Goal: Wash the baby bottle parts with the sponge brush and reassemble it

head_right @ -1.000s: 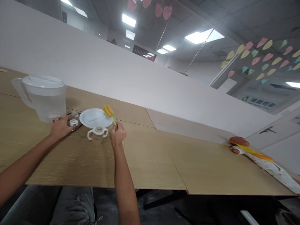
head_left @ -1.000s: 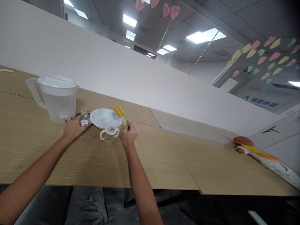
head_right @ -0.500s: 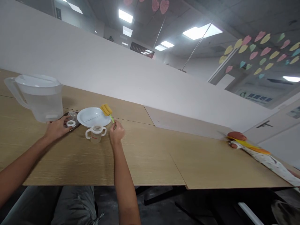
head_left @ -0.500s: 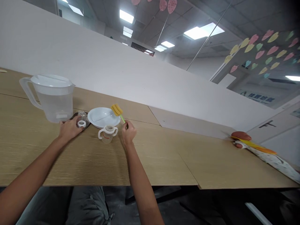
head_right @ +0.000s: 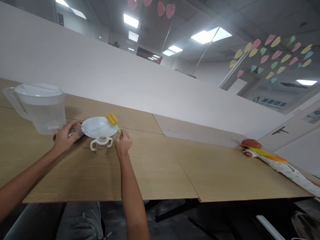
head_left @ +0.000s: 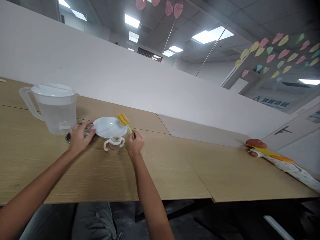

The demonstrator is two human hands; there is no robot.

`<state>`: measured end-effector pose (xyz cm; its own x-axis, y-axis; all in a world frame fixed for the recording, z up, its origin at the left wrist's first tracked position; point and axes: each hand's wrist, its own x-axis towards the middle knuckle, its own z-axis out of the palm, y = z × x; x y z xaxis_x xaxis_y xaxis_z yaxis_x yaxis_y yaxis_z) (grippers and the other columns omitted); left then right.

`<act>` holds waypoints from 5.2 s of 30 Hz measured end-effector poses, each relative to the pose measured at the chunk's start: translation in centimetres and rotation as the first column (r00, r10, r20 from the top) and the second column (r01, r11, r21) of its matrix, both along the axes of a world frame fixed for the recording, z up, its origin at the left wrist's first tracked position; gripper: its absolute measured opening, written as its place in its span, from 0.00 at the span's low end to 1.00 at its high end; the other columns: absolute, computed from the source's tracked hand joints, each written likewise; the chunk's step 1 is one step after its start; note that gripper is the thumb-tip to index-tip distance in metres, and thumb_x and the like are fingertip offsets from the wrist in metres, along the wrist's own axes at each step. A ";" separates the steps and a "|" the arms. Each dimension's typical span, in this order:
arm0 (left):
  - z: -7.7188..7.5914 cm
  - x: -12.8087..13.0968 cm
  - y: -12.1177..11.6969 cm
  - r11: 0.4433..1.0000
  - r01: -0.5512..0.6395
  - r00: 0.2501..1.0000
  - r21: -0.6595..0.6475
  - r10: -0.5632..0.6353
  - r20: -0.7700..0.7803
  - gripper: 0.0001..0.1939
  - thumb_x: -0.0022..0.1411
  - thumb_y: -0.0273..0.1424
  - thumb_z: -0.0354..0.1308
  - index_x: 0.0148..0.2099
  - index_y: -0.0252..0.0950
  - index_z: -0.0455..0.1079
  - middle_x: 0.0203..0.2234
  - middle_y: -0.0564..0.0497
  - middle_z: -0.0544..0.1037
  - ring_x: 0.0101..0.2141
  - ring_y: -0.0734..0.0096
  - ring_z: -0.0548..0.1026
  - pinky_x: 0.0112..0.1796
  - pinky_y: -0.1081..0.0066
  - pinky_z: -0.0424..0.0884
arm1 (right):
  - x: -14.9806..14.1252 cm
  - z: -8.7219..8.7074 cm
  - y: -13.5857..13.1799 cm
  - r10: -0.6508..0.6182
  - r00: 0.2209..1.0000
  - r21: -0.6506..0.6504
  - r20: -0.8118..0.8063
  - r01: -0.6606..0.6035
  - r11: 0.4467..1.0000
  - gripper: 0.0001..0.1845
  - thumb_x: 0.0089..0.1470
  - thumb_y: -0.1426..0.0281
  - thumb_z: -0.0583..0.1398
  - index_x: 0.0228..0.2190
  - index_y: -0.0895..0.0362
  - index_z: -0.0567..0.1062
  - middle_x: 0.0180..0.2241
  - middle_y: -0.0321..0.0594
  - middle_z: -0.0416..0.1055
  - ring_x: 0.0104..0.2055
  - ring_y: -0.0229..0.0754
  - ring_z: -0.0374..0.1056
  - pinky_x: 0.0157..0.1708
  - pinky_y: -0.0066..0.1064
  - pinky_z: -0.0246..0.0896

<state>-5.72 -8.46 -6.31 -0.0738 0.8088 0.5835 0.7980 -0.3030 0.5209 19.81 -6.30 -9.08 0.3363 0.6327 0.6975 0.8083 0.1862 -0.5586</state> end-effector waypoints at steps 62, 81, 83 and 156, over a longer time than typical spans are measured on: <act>8.6 -0.6 9.2 0.909 0.194 0.890 0.368 -0.006 -0.456 0.23 0.63 0.23 0.49 0.61 0.33 0.63 0.56 0.37 0.70 0.57 0.49 0.66 0.56 0.52 0.60 | -2.5 15.8 0.9 0.390 0.905 -0.288 0.170 -0.332 0.898 0.05 0.46 0.76 0.66 0.28 0.55 0.78 0.29 0.34 0.75 0.33 0.37 0.68 0.33 0.26 0.57; 10.6 1.2 7.6 0.876 0.402 0.827 0.266 -0.222 -0.516 0.26 0.59 0.23 0.52 0.60 0.36 0.62 0.56 0.39 0.70 0.58 0.51 0.66 0.58 0.52 0.59 | -4.5 16.3 0.8 0.387 0.867 -0.369 0.315 -0.264 0.891 0.09 0.57 0.68 0.63 0.40 0.54 0.82 0.40 0.41 0.81 0.41 0.42 0.75 0.38 0.27 0.61; 10.8 1.2 7.5 0.882 0.383 0.838 0.276 -0.206 -0.505 0.26 0.60 0.23 0.52 0.60 0.36 0.62 0.55 0.39 0.70 0.57 0.51 0.66 0.57 0.53 0.61 | -4.5 16.4 0.7 0.385 0.857 -0.381 0.342 -0.248 0.891 0.10 0.58 0.68 0.62 0.39 0.54 0.83 0.39 0.42 0.81 0.40 0.42 0.74 0.36 0.27 0.59; 8.5 2.9 7.9 0.731 0.652 0.677 -0.199 -0.443 0.588 0.32 0.42 0.46 0.71 0.49 0.36 0.75 0.44 0.43 0.80 0.44 0.55 0.78 0.36 0.65 0.75 | 5.1 9.8 4.4 0.119 0.992 -0.884 0.029 -0.030 0.466 0.07 0.57 0.74 0.60 0.30 0.65 0.77 0.19 0.42 0.73 0.19 0.36 0.69 0.25 0.25 0.65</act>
<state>-2.87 -0.52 2.15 0.2781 0.9266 0.2532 0.1641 -0.3056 0.9379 24.89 -1.86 0.68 0.2320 0.9463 -0.2252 0.8627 -0.3071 -0.4017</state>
